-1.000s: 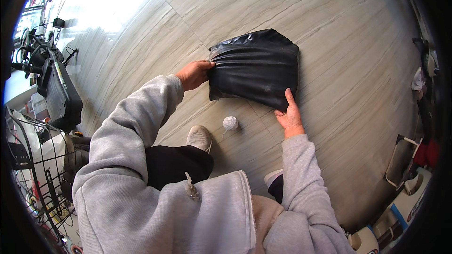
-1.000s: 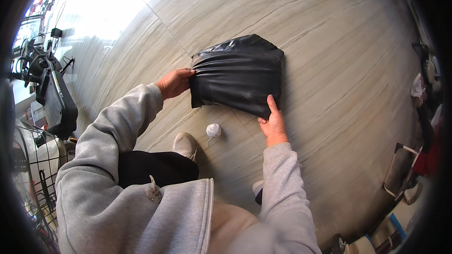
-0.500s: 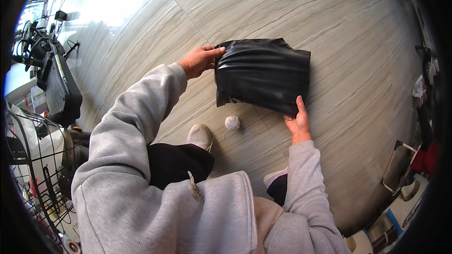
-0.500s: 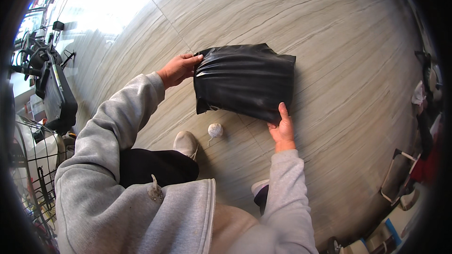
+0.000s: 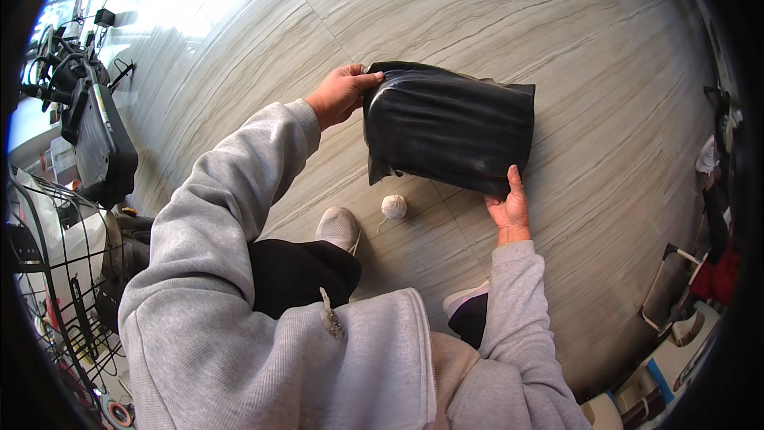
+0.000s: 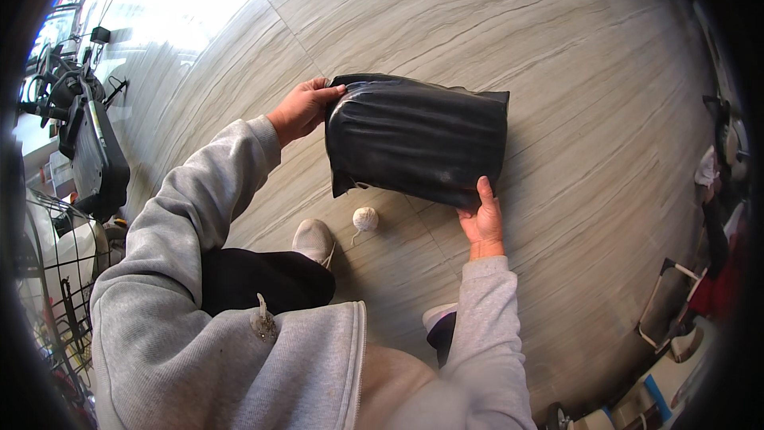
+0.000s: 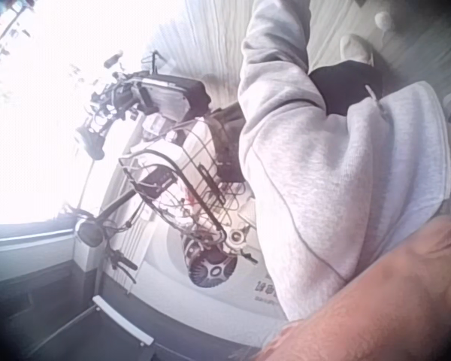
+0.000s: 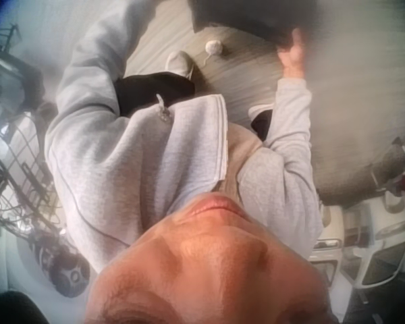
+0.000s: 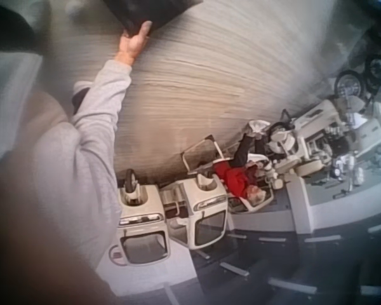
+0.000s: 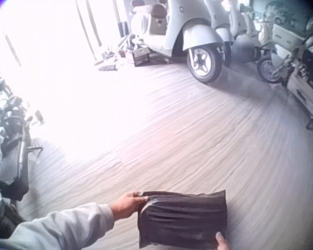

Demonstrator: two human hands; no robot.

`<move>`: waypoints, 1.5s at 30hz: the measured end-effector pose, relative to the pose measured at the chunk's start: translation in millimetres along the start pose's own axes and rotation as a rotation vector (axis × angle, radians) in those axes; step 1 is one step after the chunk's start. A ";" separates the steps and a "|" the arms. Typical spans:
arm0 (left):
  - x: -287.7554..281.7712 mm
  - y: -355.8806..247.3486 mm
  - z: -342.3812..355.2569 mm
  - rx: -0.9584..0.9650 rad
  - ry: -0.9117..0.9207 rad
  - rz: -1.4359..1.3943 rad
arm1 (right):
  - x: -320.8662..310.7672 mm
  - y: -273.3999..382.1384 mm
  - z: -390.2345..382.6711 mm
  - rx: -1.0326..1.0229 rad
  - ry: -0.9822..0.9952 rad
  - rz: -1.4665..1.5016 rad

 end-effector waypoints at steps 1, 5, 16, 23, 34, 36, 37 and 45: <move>0.6 0.6 -0.9 -0.022 0.008 -0.018 | 1.6 -0.3 -0.6 0.013 0.020 0.003; 3.2 1.8 -7.1 -0.115 0.077 -0.045 | 0.2 0.6 -2.3 0.025 0.015 0.023; 13.7 7.6 -17.8 -0.246 0.134 0.205 | -6.0 6.3 -3.3 0.005 0.046 -0.026; 7.9 12.4 -7.8 -0.080 -0.017 0.353 | -2.9 9.8 -1.5 -0.007 0.095 -0.085; 29.7 4.0 -35.0 -0.164 0.065 0.125 | -3.1 8.8 1.3 0.010 0.110 -0.112; 24.9 4.0 -30.5 -0.134 0.047 0.150 | -3.7 9.0 1.0 0.000 0.102 -0.126; 22.4 3.3 -27.9 -0.113 0.043 0.182 | -2.8 9.4 0.4 -0.007 0.111 -0.132; 14.0 10.5 -20.8 -0.148 0.004 0.223 | 9.9 10.8 -8.8 -0.051 0.083 -0.163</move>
Point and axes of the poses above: each hand's wrist, its own z-axis towards the middle knuckle, its own x-axis out of the palm, y = z × x, the point moved 7 cm from there along z, towards the middle knuckle, and after that the axes turned 15 degrees about -y, right-handed, at the moved point
